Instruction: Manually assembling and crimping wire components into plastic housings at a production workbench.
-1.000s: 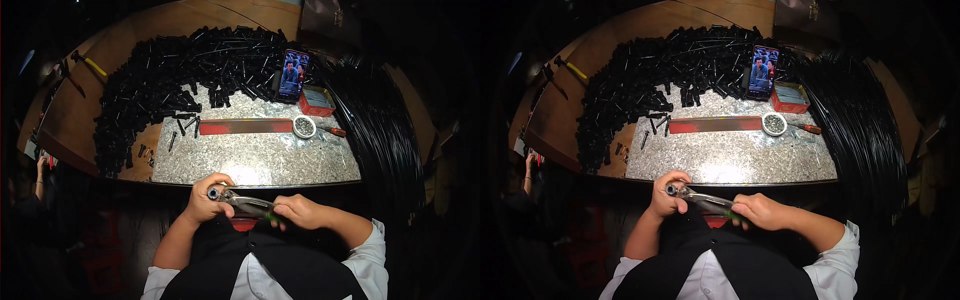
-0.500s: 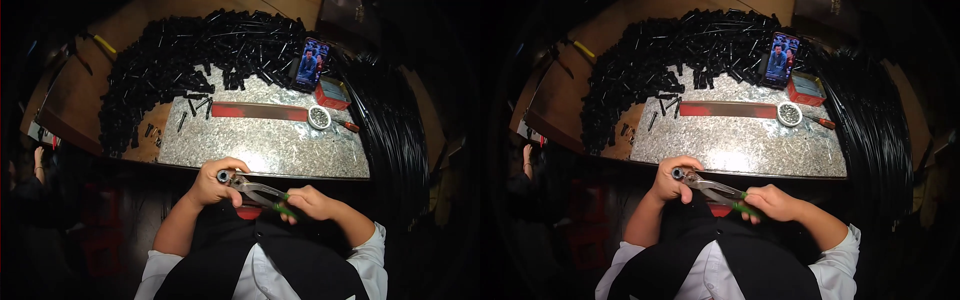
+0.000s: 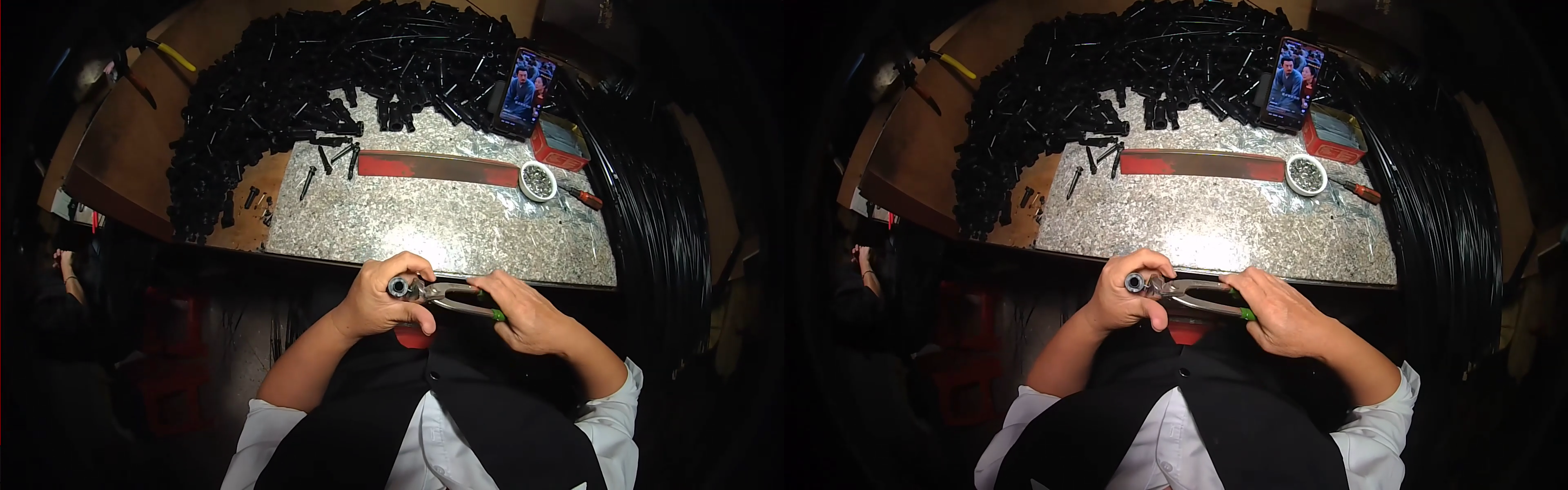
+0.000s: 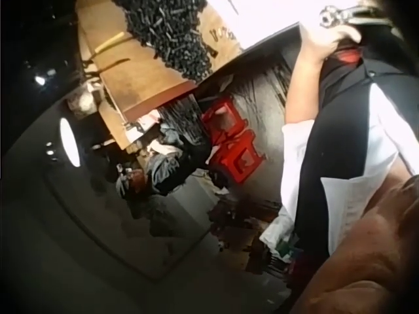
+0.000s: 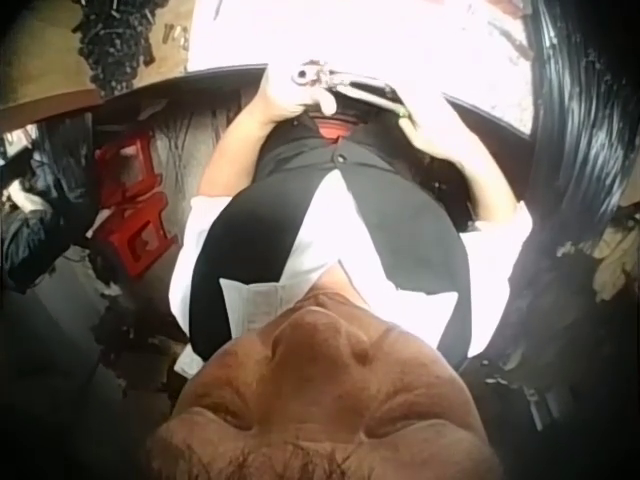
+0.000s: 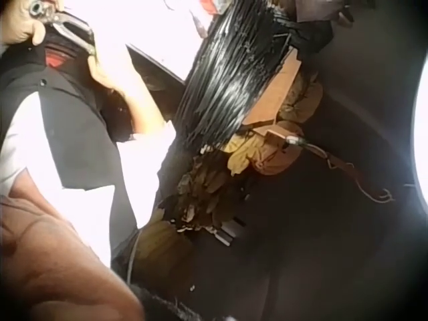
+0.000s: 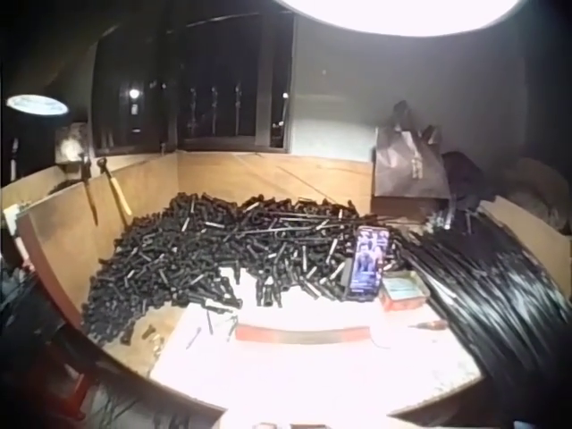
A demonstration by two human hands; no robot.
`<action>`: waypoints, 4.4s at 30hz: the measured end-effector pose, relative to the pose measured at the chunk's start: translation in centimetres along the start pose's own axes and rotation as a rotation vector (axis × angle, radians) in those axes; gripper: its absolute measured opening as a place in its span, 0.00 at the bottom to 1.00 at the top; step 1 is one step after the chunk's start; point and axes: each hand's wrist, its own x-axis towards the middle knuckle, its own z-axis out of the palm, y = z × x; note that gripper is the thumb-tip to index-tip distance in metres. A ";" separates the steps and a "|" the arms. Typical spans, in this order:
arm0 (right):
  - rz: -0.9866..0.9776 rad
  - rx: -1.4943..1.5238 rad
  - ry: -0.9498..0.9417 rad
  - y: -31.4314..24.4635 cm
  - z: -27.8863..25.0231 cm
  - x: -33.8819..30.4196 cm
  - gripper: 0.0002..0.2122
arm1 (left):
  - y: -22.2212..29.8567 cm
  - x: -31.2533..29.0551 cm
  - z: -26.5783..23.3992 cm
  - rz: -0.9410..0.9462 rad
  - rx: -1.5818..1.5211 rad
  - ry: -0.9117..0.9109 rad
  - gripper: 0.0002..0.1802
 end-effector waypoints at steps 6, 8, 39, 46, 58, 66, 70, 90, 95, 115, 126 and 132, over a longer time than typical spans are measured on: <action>0.038 0.297 -0.211 0.3 0.5 0.3 0.26 | -0.4 -0.3 0.0 -0.022 -0.052 -0.001 0.39; 0.054 0.328 -0.213 0.3 1.0 0.4 0.24 | -0.6 -0.5 0.3 -0.046 -0.169 0.072 0.39; 0.371 -0.280 0.544 5.7 -5.8 2.4 0.06 | -1.3 -1.5 0.8 0.009 -0.201 0.392 0.38; 0.595 -0.508 0.383 11.8 -8.9 5.2 0.07 | -0.7 -2.1 1.3 -0.028 -0.122 0.236 0.41; 0.628 -0.557 0.228 12.2 -8.3 7.3 0.09 | -0.5 -2.1 1.5 -0.048 -0.078 0.214 0.42; 0.604 -0.490 0.381 12.1 -8.0 6.5 0.10 | -0.9 -2.1 1.4 -0.082 -0.099 0.215 0.41; 0.562 -0.409 0.545 12.3 -6.8 5.9 0.08 | -0.9 -2.0 1.5 -0.068 -0.044 0.219 0.41; 0.115 1.220 0.392 -0.5 2.6 6.7 0.06 | 0.7 -0.5 3.3 0.043 0.138 0.170 0.47; 0.019 0.990 0.529 -0.9 3.2 6.7 0.04 | 0.2 -0.6 3.4 0.070 0.112 0.177 0.48; -0.189 1.006 0.409 -1.4 4.1 7.8 0.01 | -1.2 -1.7 2.7 0.024 -0.065 0.304 0.50; -0.117 0.905 0.514 -4.7 5.4 7.9 0.05 | 0.5 -1.7 2.1 -0.086 -0.035 0.336 0.53; -0.159 0.812 0.527 -4.4 5.6 8.1 0.05 | 0.4 -1.6 1.9 -0.103 -0.015 0.297 0.57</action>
